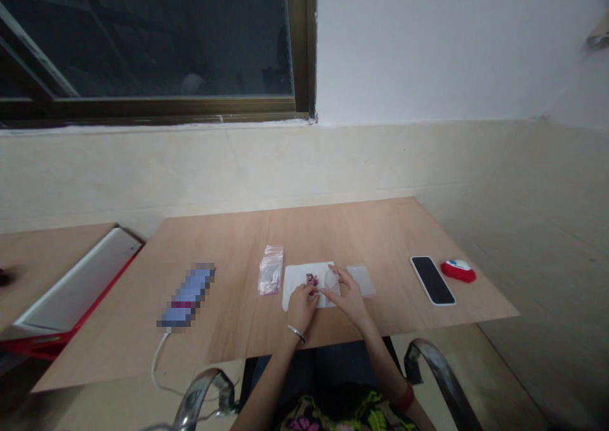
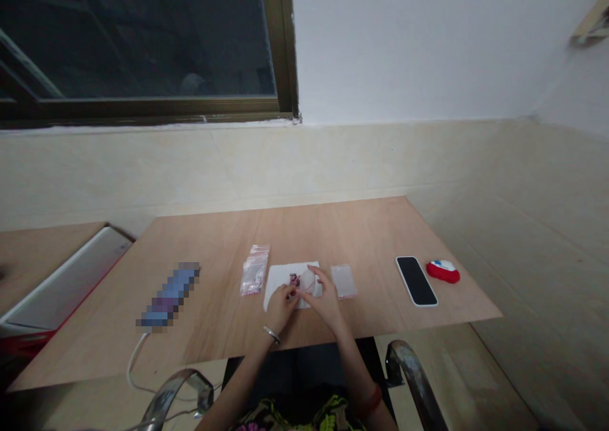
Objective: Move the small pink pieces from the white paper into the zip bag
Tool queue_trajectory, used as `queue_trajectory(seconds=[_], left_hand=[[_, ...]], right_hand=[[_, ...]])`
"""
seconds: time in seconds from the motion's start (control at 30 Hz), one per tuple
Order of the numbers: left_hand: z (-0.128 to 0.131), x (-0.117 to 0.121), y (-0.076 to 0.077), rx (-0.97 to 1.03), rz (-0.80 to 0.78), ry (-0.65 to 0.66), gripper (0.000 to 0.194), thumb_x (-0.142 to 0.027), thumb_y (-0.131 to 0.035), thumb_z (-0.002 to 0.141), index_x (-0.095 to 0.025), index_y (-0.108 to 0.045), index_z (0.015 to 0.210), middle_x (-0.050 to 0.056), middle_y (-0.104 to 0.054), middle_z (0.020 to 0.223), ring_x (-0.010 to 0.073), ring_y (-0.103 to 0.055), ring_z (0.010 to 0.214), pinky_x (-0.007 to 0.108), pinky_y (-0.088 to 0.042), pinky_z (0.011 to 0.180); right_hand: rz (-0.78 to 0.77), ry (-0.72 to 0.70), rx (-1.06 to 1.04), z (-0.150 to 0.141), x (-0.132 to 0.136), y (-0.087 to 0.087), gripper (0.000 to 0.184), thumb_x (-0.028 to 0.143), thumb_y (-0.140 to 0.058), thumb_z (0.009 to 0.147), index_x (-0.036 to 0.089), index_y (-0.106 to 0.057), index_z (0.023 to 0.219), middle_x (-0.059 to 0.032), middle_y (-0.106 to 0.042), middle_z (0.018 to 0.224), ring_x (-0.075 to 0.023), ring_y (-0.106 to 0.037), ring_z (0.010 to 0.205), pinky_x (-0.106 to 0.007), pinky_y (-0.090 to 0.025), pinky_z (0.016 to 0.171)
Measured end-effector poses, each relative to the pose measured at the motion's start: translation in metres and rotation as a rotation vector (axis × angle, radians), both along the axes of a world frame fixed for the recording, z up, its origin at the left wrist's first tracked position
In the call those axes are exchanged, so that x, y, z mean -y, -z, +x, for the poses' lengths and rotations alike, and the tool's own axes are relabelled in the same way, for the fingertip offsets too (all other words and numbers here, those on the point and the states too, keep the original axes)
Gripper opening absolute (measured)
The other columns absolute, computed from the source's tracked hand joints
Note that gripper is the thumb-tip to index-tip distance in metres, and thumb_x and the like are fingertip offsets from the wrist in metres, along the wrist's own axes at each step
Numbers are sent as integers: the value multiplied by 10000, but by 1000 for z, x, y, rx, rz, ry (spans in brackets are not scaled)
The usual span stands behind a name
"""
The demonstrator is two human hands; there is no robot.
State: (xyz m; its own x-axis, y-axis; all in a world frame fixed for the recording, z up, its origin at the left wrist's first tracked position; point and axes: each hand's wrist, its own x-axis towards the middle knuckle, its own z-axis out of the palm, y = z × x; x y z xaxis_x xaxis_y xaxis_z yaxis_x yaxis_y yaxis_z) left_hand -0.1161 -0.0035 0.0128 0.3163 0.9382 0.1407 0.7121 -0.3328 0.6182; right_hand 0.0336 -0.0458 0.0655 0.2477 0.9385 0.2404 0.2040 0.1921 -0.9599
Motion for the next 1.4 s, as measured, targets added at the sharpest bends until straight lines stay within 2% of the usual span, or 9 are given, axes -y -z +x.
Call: queue_trajectory(seconds=[0.2, 0.57, 0.63, 0.7, 0.87, 0.97, 1.03, 1.13, 1.4], left_hand=[[3, -4, 4, 36, -26, 44, 118, -168, -555, 777, -170, -656, 837, 51, -613, 825, 183, -558, 826, 299, -425, 766], [-5, -9, 8, 180, -42, 11, 145, -224, -529, 803, -169, -659, 837, 54, -624, 829, 169, -576, 782, 289, -444, 737], [-6, -12, 0, 244, -48, 0, 163, -259, -531, 805, -164, -660, 835, 47, -621, 787, 156, -566, 720, 274, -444, 684], [-6, -15, -15, 327, -51, -23, 193, -305, -539, 804, -159, -662, 829, 35, -611, 735, 143, -549, 668, 254, -433, 630], [-5, -18, -70, 443, 11, -76, 210, -339, -561, 785, -159, -666, 817, -8, -545, 625, 114, -502, 608, 222, -388, 584], [-1, -15, -99, 438, -6, -35, 205, -339, -574, 773, -160, -669, 805, -23, -516, 603, 102, -480, 591, 210, -360, 560], [1, -12, -111, 412, -30, 29, 188, -325, -587, 761, -165, -675, 803, -29, -505, 595, 97, -470, 585, 205, -347, 552], [5, -7, -117, 363, -28, 119, 150, -283, -592, 750, -169, -678, 796, -33, -484, 586, 95, -457, 586, 206, -347, 567], [9, -3, -109, 248, -40, 184, 127, -215, -569, 746, -158, -668, 802, -15, -506, 606, 111, -466, 601, 222, -362, 586]], right_hand=[[-15, 5, -6, 1, 1, -1, 561, 339, -707, 664, 206, -547, 1185, -109, -562, 1214, -258, -521, 1116, -416, -448, 901], [-14, 3, -13, 3, 2, 1, 559, 363, -702, 665, 206, -553, 1181, -107, -570, 1193, -259, -510, 1127, -410, -447, 905], [-29, 0, -24, 2, 1, 2, 569, 376, -704, 663, 203, -550, 1182, -109, -564, 1205, -259, -512, 1124, -408, -444, 905], [-58, -15, -29, 2, 0, 5, 574, 380, -701, 666, 210, -542, 1191, -105, -556, 1221, -255, -513, 1122, -412, -435, 914], [-158, -75, -43, -2, -1, 16, 549, 410, -676, 686, 239, -540, 1190, -79, -559, 1220, -250, -503, 1134, -417, -419, 930], [-156, -104, -45, -4, -2, 19, 561, 411, -690, 668, 239, -541, 1181, -71, -559, 1217, -245, -510, 1124, -406, -421, 923], [-137, -117, -30, -4, -2, 20, 568, 403, -701, 655, 240, -543, 1176, -70, -560, 1212, -248, -514, 1116, -407, -424, 910], [-113, -134, -6, -3, -3, 21, 583, 386, -712, 645, 248, -537, 1183, -68, -549, 1227, -253, -506, 1126, -410, -425, 903], [-55, -128, -28, 0, -1, 18, 590, 344, -714, 640, 258, -534, 1195, -73, -528, 1258, -254, -472, 1172, -416, -410, 928]])
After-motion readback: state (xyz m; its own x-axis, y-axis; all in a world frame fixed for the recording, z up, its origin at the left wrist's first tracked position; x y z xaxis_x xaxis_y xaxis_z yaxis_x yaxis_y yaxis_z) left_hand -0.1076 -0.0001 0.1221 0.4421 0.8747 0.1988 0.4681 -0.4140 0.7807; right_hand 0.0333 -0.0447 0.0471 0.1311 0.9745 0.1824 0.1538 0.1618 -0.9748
